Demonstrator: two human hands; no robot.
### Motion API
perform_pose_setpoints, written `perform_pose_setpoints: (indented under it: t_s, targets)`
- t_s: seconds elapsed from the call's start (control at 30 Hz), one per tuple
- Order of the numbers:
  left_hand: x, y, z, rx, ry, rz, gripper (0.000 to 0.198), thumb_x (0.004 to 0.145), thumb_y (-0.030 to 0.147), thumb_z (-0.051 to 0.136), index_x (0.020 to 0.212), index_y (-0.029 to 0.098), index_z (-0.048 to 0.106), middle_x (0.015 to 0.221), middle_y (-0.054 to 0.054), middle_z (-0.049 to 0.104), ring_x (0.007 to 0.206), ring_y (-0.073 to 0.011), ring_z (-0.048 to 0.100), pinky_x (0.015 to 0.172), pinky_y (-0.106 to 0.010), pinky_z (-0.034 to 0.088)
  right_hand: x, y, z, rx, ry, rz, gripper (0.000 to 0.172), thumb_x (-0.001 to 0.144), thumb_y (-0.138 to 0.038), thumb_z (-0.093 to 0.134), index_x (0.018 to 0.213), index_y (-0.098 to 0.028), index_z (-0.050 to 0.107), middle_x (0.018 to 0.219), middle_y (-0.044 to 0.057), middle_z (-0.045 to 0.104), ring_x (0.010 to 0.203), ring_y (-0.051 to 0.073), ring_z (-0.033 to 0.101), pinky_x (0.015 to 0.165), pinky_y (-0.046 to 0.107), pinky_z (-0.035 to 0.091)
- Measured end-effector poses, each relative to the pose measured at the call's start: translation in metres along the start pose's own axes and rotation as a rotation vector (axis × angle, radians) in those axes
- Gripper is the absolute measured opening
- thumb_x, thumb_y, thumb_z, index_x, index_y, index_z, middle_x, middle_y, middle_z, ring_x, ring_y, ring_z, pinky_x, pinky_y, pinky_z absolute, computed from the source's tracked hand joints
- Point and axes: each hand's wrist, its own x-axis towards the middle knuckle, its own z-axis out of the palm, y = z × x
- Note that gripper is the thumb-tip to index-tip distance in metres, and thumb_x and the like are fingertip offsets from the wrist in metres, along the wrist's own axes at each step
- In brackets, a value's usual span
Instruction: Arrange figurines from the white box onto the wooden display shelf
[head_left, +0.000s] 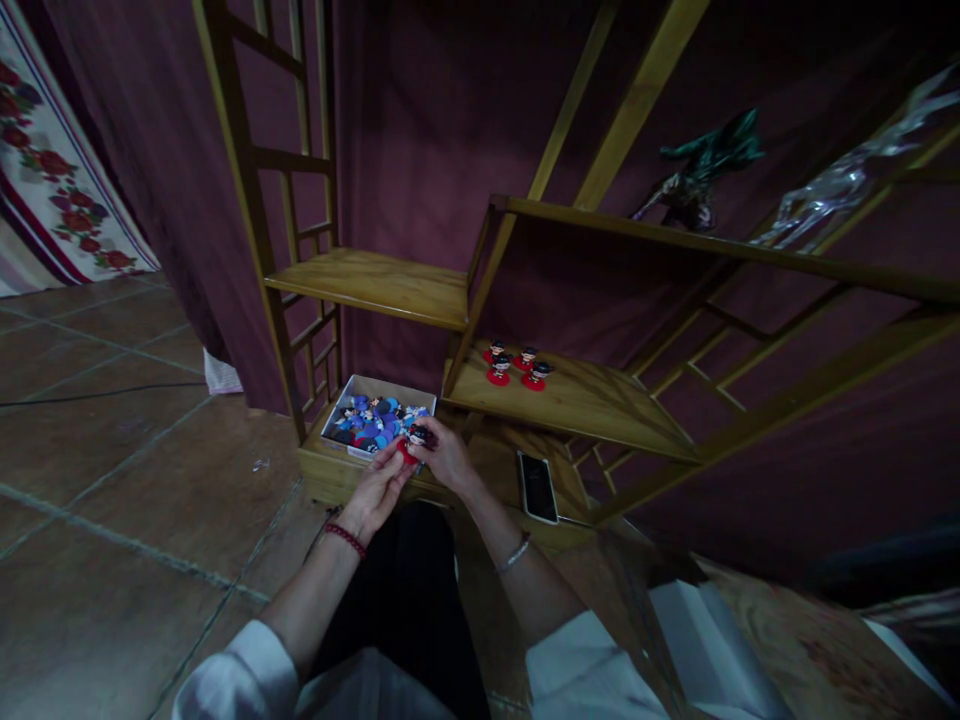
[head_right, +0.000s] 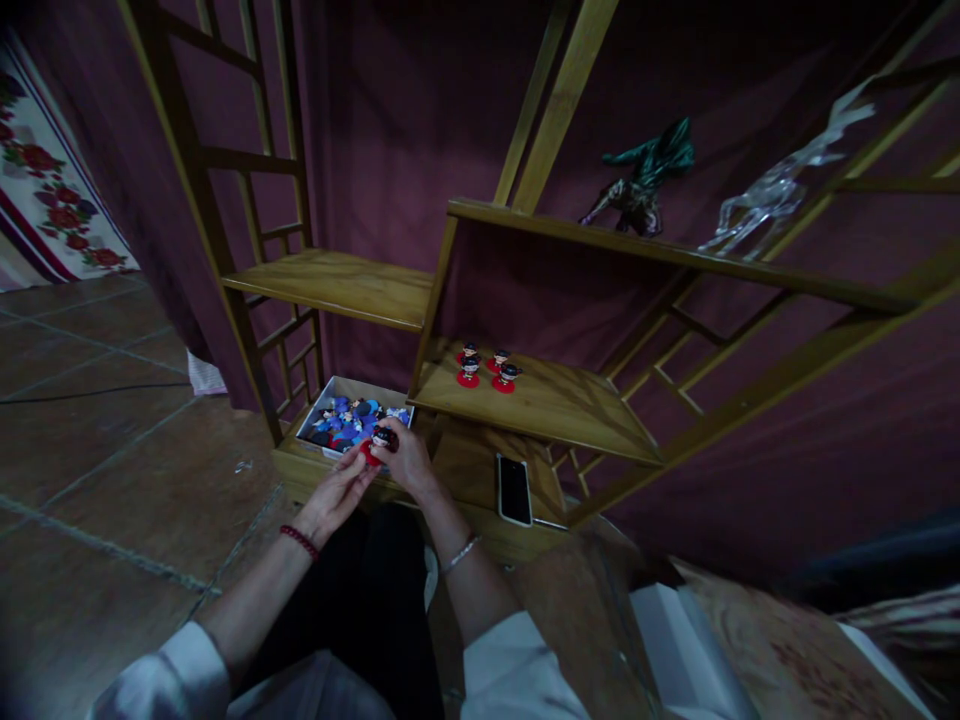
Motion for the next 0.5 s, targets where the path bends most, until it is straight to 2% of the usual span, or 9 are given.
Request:
perform_pose_setpoints:
  t_s: [0.27,0.5]
  targets:
    - [0.001,-0.006,-0.001,0.028,-0.006,-0.021,0.026,0.069,0.004,0.062,0.092,0.016,0.064,0.092,-0.004,0.066,0.082,-0.0122,0.061,0.082,-0.027,0.047,-0.006,0.003,-0.004,0.029,-0.003,0.019,0.028,0.063,-0.021,0.057,0.09,-0.021,0.056,0.079,-0.002,0.058,0.073,0.014,0.056,0.069,0.027,0.045]
    - [-0.001,-0.007,0.001,0.043,-0.003,-0.01,0.023,0.069,0.004,0.061,0.089,0.015,0.065,0.092,-0.004,0.065,0.082,-0.012,0.061,0.083,-0.027,0.046,-0.011,0.004,-0.003,0.011,0.045,0.021,0.031,0.063,-0.021,0.058,0.094,-0.023,0.055,0.08,-0.003,0.06,0.071,0.013,0.056,0.07,0.028,0.046]
